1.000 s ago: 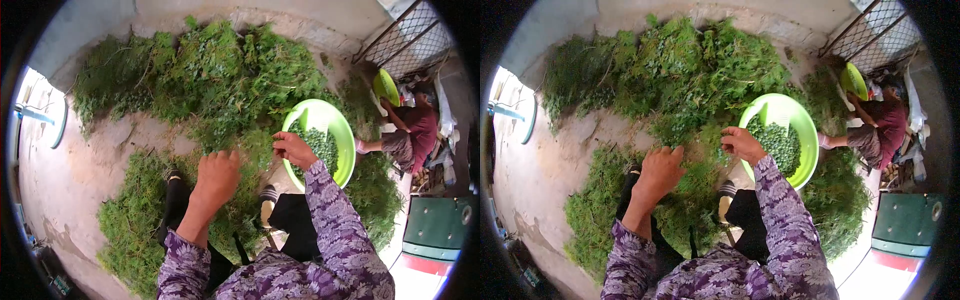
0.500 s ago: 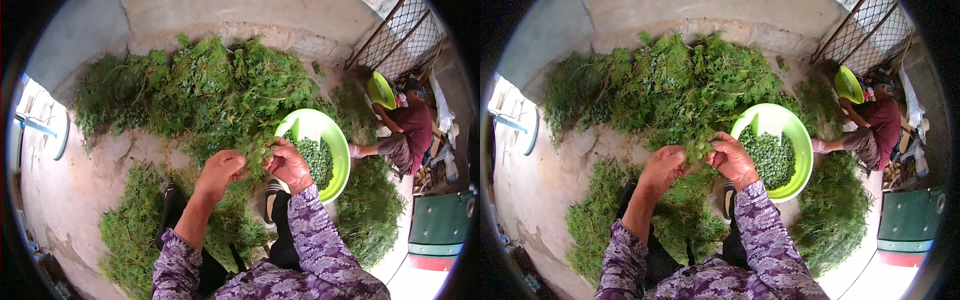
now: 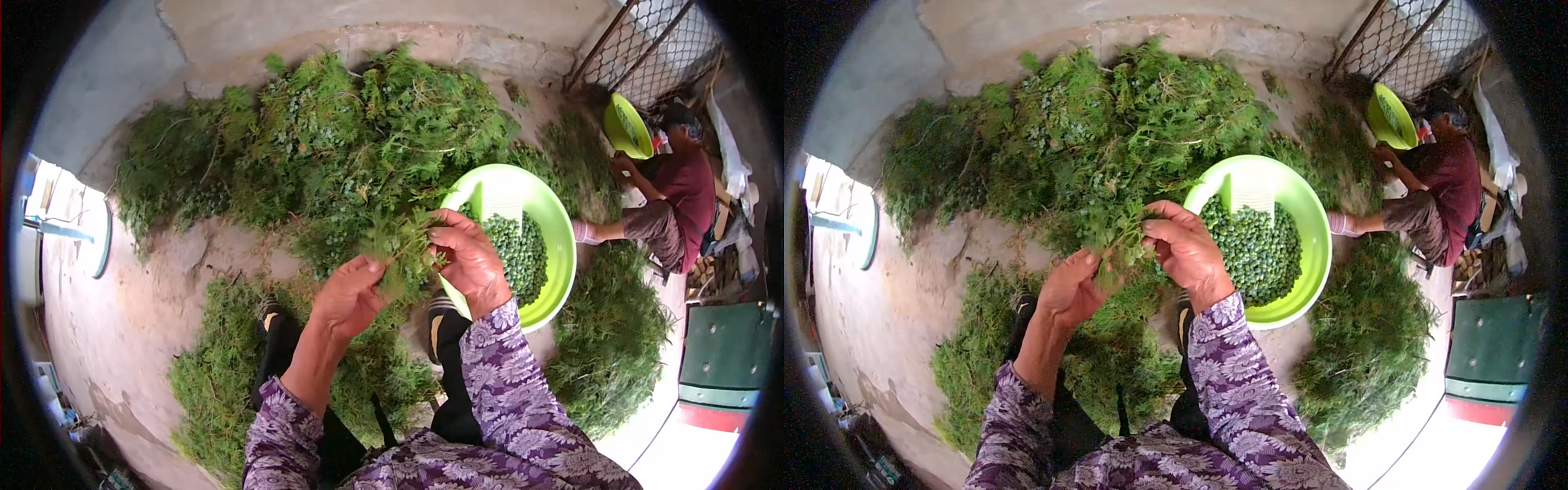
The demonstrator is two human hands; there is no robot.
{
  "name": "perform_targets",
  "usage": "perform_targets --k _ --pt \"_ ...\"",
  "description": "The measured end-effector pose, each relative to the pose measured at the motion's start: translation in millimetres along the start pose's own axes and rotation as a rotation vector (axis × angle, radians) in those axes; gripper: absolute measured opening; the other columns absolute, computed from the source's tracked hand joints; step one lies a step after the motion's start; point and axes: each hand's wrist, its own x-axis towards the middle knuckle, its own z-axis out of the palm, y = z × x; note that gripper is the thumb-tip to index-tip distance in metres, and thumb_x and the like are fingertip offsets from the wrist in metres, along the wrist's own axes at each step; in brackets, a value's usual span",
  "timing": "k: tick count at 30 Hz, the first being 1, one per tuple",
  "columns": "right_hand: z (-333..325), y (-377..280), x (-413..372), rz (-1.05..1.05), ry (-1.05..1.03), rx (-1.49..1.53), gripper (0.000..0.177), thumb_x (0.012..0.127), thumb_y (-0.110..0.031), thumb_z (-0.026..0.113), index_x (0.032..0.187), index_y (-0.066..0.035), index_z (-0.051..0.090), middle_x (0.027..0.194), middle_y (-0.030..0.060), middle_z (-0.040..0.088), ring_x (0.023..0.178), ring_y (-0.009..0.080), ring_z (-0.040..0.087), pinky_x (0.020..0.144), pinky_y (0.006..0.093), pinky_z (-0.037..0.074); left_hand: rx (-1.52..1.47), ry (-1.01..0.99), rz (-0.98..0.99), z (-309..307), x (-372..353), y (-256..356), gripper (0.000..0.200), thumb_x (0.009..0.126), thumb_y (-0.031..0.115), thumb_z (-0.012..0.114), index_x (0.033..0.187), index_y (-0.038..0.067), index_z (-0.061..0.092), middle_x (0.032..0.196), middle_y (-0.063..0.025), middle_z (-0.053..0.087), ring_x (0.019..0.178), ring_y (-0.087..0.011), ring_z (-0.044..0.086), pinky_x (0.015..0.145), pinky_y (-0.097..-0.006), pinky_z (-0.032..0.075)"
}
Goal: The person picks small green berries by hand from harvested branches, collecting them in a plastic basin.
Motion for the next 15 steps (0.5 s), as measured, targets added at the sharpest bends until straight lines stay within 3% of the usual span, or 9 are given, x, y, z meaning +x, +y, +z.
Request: perform_targets --k 2,4,6,9,14,15 --pt "3 0 1 0.022 -0.023 0.012 0.016 0.077 -0.003 0.054 0.092 -0.003 0.055 0.072 0.0019 0.058 0.056 0.0099 0.052 0.053 0.0213 0.044 0.058 -0.025 -0.022 4 -2 1 0.028 0.078 0.016 0.059 0.103 0.004 0.051 0.095 -0.0067 0.058 0.088 -0.0196 0.056 0.08 -0.0381 0.046" --pt "3 2 3 0.04 -0.047 -0.151 0.015 0.077 -0.005 0.055 0.092 -0.003 0.055 0.072 0.0009 0.057 0.058 0.0088 0.052 0.053 0.0209 0.043 0.091 -0.005 -0.057 11 -5 5 0.028 0.076 0.011 0.062 0.101 0.002 0.054 0.094 -0.0062 0.061 0.082 -0.0142 0.058 0.069 -0.0277 0.047" --pt "-2 3 5 0.035 -0.143 -0.153 0.016 0.078 -0.007 0.056 0.093 -0.002 0.057 0.072 0.0003 0.057 0.06 0.0079 0.052 0.053 0.0205 0.042 0.128 0.045 -0.022 13 -2 3 0.025 0.075 0.012 0.064 0.097 0.003 0.056 0.09 -0.0048 0.061 0.078 -0.0125 0.057 0.064 -0.0266 0.046" --pt "-4 -4 3 -0.259 0.135 -0.352 0.02 0.079 -0.01 0.057 0.098 -0.003 0.058 0.078 0.0016 0.059 0.065 0.0084 0.054 0.056 0.0202 0.042 0.267 0.164 0.06 15 -6 7 0.018 0.074 0.013 0.065 0.089 0.004 0.059 0.081 -0.002 0.061 0.069 -0.0098 0.055 0.055 -0.0246 0.042" --pt "-12 -7 -4 -0.308 0.077 -0.331 0.018 0.078 -0.008 0.059 0.095 -0.002 0.059 0.082 0.0025 0.06 0.067 0.0097 0.055 0.063 0.0207 0.044 0.388 0.272 0.188 19 -6 11 0.009 0.073 0.013 0.065 0.075 0.007 0.06 0.066 0.0018 0.058 0.055 -0.0074 0.05 0.046 -0.0233 0.037" --pt "-5 -6 -7 -0.314 0.005 -0.476 0.018 0.077 -0.006 0.06 0.094 -0.002 0.059 0.083 0.0024 0.06 0.069 0.01 0.056 0.065 0.0214 0.045 0.396 0.271 0.206 20 -4 10 0.008 0.073 0.013 0.065 0.074 0.007 0.06 0.065 0.002 0.057 0.053 -0.0072 0.049 0.045 -0.0229 0.037"
